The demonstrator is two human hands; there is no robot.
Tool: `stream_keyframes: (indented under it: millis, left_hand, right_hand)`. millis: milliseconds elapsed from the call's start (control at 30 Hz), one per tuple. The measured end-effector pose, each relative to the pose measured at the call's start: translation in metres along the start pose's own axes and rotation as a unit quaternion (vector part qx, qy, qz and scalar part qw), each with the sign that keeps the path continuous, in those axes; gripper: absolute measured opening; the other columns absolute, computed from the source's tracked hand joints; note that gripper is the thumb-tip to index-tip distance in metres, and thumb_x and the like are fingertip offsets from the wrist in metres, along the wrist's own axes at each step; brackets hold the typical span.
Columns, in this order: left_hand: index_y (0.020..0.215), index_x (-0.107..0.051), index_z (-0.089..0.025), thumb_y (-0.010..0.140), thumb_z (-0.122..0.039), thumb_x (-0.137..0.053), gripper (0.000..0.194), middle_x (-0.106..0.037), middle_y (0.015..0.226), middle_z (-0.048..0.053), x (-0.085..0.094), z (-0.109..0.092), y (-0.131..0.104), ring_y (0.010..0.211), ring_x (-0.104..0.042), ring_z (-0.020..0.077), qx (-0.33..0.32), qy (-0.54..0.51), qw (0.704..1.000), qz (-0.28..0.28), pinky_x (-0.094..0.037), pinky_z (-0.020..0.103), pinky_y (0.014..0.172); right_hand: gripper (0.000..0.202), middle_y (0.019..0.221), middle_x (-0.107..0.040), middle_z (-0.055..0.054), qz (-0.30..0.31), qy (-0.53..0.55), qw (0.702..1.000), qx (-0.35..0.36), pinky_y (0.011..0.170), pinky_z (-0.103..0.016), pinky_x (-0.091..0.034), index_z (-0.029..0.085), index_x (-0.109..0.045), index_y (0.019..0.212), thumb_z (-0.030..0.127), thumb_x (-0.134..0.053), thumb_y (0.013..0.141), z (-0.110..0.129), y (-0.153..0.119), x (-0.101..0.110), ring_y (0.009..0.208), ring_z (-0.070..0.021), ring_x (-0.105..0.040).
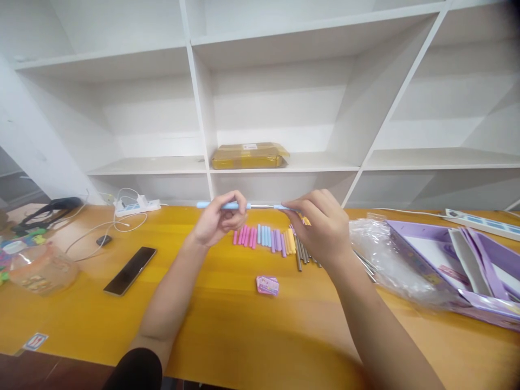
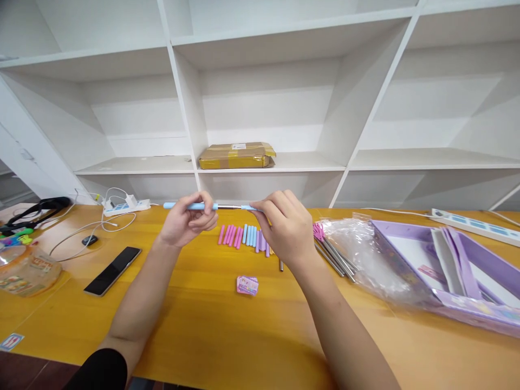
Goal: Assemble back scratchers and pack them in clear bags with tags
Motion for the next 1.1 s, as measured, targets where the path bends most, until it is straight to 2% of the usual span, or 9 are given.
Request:
stream_keyframes:
  millis: [133,333,567,667,767,833,900,967,1100]
  left_hand:
    - [0.097,-0.065,-0.020,0.103,-0.049,-0.049,0.033,-0.033,0.050,-0.007,0.000,0.002,0.002,0.047,-0.021,0.0111,0.016,0.030,0.999,-0.031,-0.024,0.024,0.051]
    - [0.063,-0.026,-0.023,0.097,-0.044,-0.056,0.050,-0.016,0.057,-0.008,0.003,0.010,0.005,0.050,-0.013,0.0076,-0.040,0.083,0.985,-0.149,-0.011,0.025,0.051]
    - [0.061,-0.023,-0.024,0.092,-0.040,-0.064,0.054,-0.015,0.056,-0.008,-0.002,0.014,0.008,0.050,-0.016,0.0064,-0.055,0.087,0.977,-0.187,-0.014,0.023,0.051]
    - [0.059,-0.025,-0.023,0.088,-0.036,-0.068,0.054,-0.017,0.054,-0.009,0.026,-0.004,0.003,0.047,-0.019,0.0054,-0.063,0.068,0.966,-0.242,-0.015,0.021,0.047]
    - [0.057,-0.020,-0.023,0.090,-0.029,-0.062,0.053,-0.014,0.050,-0.010,0.079,-0.042,-0.019,0.040,-0.013,0.0042,-0.123,0.021,0.924,-0.362,-0.015,0.020,0.042]
    - [0.059,-0.015,-0.023,0.094,-0.028,-0.059,0.056,-0.010,0.048,-0.011,0.109,-0.064,-0.036,0.037,-0.009,0.0041,-0.153,-0.014,0.897,-0.414,-0.015,0.020,0.038]
    - [0.061,-0.014,-0.023,0.096,-0.029,-0.058,0.057,-0.011,0.047,-0.011,0.124,-0.075,-0.046,0.035,-0.011,0.0044,-0.133,-0.033,0.900,-0.413,-0.018,0.020,0.038]
    - [0.062,-0.014,-0.023,0.097,-0.031,-0.058,0.057,-0.012,0.046,-0.011,0.123,-0.078,-0.049,0.035,-0.012,0.0044,-0.137,-0.037,0.903,-0.405,-0.020,0.020,0.038]
    - [0.061,-0.015,-0.023,0.098,-0.035,-0.058,0.058,-0.010,0.045,-0.011,0.108,-0.073,-0.042,0.034,-0.011,0.0048,-0.160,-0.027,0.904,-0.396,-0.022,0.021,0.038]
  right_hand:
    - [0.018,0.083,-0.066,-0.002,-0.003,-0.004,1.000,0.012,0.069,-0.033,-0.043,0.023,-0.069,0.105,0.008,-0.073,0.097,0.005,0.001,-0.002,0.078,-0.0187,-0.054]
    - [0.019,0.083,-0.066,-0.002,-0.003,-0.006,1.000,0.020,0.069,-0.032,-0.043,0.024,-0.068,0.107,0.008,-0.074,0.098,0.003,0.000,0.002,0.077,-0.0179,-0.052]
    - [0.015,0.082,-0.066,-0.002,-0.001,0.004,1.000,0.012,0.070,-0.033,-0.041,0.025,-0.069,0.105,0.012,-0.074,0.099,0.004,0.002,-0.004,0.077,-0.0184,-0.053]
    - [0.008,0.080,-0.066,-0.002,0.013,-0.009,1.000,-0.008,0.071,-0.034,-0.038,0.027,-0.072,0.097,0.019,-0.075,0.099,-0.037,-0.008,0.008,0.076,-0.0194,-0.054]
    - [0.018,0.070,-0.062,-0.004,-0.022,-0.071,0.994,-0.081,0.071,-0.037,-0.037,0.027,-0.074,0.081,0.036,-0.086,0.091,-0.122,-0.032,0.044,0.072,-0.0222,-0.052]
    - [0.033,0.058,-0.052,-0.004,-0.088,-0.177,0.950,-0.241,0.071,-0.040,-0.032,0.026,-0.069,0.065,0.043,-0.095,0.077,-0.184,-0.050,0.073,0.065,-0.0224,-0.043]
    - [0.043,0.053,-0.044,-0.003,-0.105,-0.236,0.889,-0.378,0.073,-0.043,-0.029,0.025,-0.062,0.054,0.041,-0.096,0.075,-0.226,-0.063,0.094,0.062,-0.0206,-0.037]
    - [0.047,0.051,-0.038,-0.002,-0.116,-0.267,0.849,-0.440,0.074,-0.045,-0.029,0.024,-0.059,0.048,0.037,-0.095,0.077,-0.241,-0.067,0.103,0.062,-0.0194,-0.036]
    - [0.047,0.054,-0.036,0.001,-0.171,-0.289,0.849,-0.407,0.072,-0.044,-0.032,0.021,-0.060,0.047,0.034,-0.099,0.069,-0.229,-0.064,0.107,0.062,-0.0164,-0.035]
Point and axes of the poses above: each hand's wrist, its own y-axis towards the middle knuckle, its own x-axis out of the back of the hand, z = x × y, the point moved 2 cm from there along y, towards the middle knuckle
